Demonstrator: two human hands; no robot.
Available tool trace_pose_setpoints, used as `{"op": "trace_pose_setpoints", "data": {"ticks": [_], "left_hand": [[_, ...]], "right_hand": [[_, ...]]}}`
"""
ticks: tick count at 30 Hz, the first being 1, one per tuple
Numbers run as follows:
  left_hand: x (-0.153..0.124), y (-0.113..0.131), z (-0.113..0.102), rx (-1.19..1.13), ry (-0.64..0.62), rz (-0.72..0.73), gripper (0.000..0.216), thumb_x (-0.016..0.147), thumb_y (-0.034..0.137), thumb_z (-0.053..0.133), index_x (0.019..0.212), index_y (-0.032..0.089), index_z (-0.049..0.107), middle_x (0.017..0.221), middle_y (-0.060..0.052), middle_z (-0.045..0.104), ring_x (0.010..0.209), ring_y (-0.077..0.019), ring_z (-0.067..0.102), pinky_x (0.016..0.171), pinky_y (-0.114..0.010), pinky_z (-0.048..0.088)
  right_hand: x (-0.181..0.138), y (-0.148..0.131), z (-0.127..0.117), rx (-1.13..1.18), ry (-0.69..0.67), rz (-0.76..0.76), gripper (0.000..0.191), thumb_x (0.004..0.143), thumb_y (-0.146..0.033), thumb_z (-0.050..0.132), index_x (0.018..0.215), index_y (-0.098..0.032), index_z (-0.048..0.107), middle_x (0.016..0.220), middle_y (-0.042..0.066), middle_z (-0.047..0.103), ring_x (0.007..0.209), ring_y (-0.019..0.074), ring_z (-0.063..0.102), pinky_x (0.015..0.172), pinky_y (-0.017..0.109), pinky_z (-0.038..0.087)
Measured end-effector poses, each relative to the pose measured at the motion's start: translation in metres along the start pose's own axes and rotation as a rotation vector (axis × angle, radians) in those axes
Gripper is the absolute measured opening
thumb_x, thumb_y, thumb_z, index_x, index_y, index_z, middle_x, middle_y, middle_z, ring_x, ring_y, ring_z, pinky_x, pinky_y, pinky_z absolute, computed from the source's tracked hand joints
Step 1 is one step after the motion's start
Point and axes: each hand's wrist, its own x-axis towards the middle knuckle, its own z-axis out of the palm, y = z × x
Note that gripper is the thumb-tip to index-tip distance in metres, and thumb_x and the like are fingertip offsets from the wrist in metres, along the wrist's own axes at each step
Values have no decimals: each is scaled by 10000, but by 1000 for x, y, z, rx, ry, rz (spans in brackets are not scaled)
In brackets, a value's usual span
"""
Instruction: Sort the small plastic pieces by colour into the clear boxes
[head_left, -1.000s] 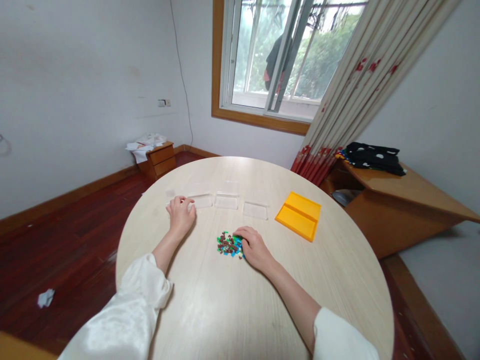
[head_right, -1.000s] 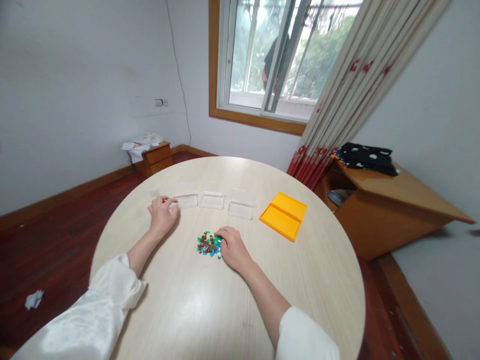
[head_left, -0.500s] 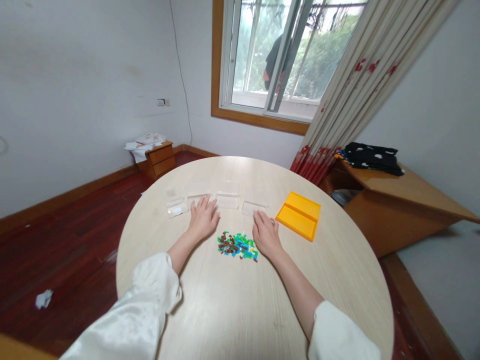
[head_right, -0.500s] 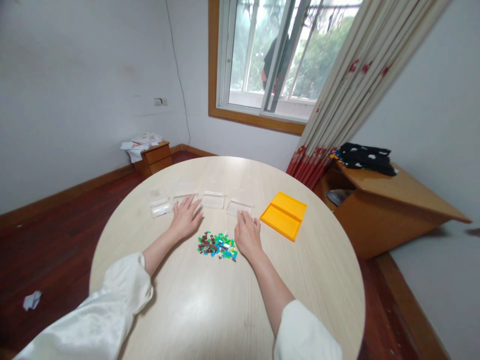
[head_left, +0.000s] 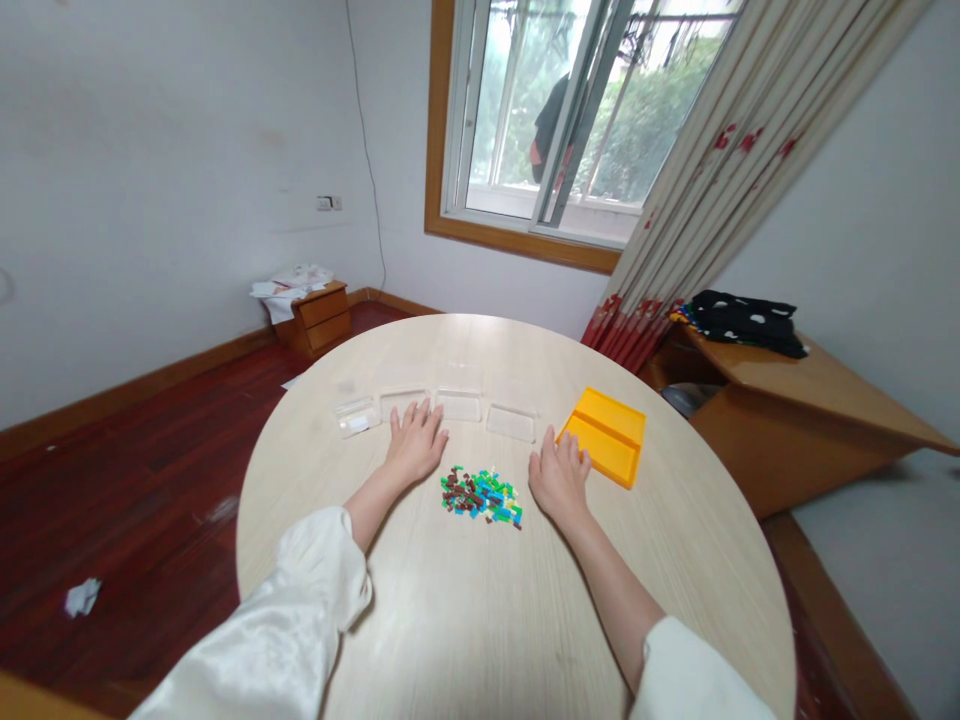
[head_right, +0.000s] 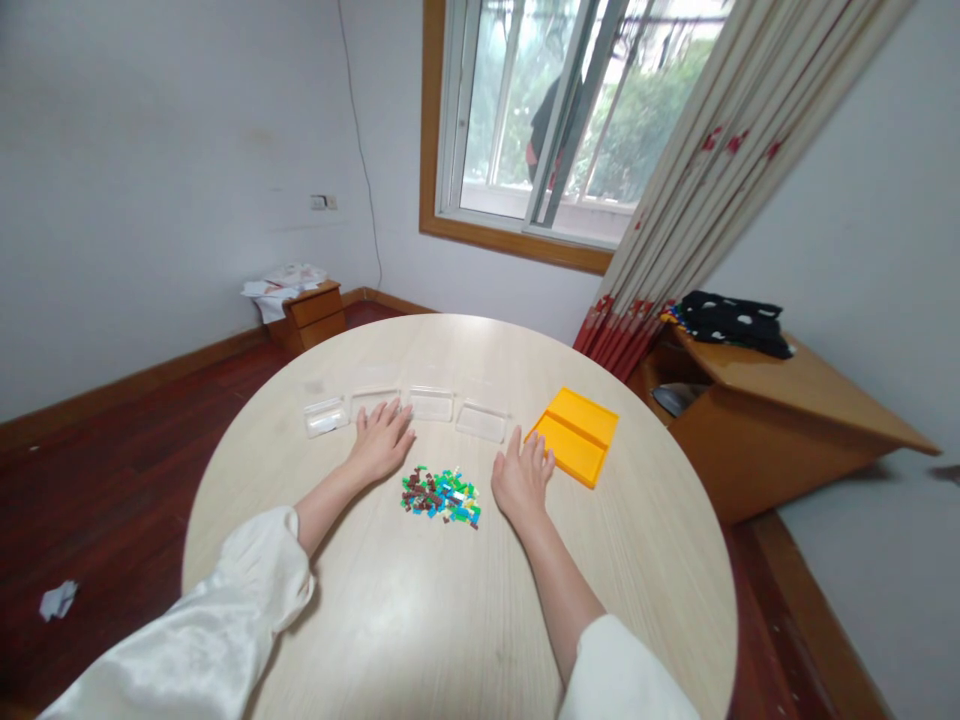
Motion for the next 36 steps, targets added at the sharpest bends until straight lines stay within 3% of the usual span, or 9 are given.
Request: {"op": "trace_pose_setpoints", "data": {"ticks": [10,14,17,20,24,29,33,36], "left_hand": [[-3,-2,0,-44,-13,37,464,915,356,354,1346,203,429,1457,-125,349,1342,-331,282,1078,-618,107],[-2,-3,3,-76,32,48,436,905,335,382,1311,202,466,1437,-131,379,1325,-327,307,1071,-617,115],[0,-3,0,-166,143,79,343,885,271,416,1185,194,565,1332,-122,499,1254,-274,405,1081,-553,161],[-2,0,-6,-292,201,131,237,841,204,453,975,178,647,1086,-96,633,1080,-225,525,1002,-437,324],[-10,8,-14,-416,62,294,207,766,122,475,826,173,667,861,-55,660,891,-187,570,871,-343,406],[-18,18,-14,-470,-101,501,188,757,183,550,883,191,689,883,-49,639,875,-185,555,836,-314,411],[-16,20,-9,-420,-106,470,166,803,197,533,859,190,688,866,-56,625,862,-185,547,814,-309,412],[-13,18,-7,-450,-91,422,164,812,167,517,820,179,680,812,-49,625,819,-174,547,782,-293,416]], "right_hand": [[1,-4,-2,66,-20,-119,457,885,-223,330,1298,-65,447,1269,238,482,1201,312,412,991,485,295],[0,-5,-5,197,74,-126,447,844,-187,379,1277,-129,473,1319,192,446,1248,309,357,1000,515,269],[-1,-7,-11,391,94,-246,373,790,-109,393,1092,-182,599,1217,125,526,1151,257,442,967,471,316],[-3,-10,-18,555,22,-384,290,743,-50,394,785,-197,641,1012,79,588,986,214,510,885,403,378],[-6,-15,-25,628,-95,-512,285,738,-29,401,707,-198,629,970,69,582,971,203,502,875,386,385],[-5,-15,-23,648,-135,-539,327,735,-24,405,844,-197,659,1031,84,577,1035,213,484,902,412,376],[-5,-15,-29,725,-131,-469,303,726,-16,385,738,-191,632,883,65,588,911,194,513,838,376,411],[-10,-18,-36,789,-264,-513,293,689,-2,399,694,-195,620,817,42,599,863,181,521,810,346,423]]}}
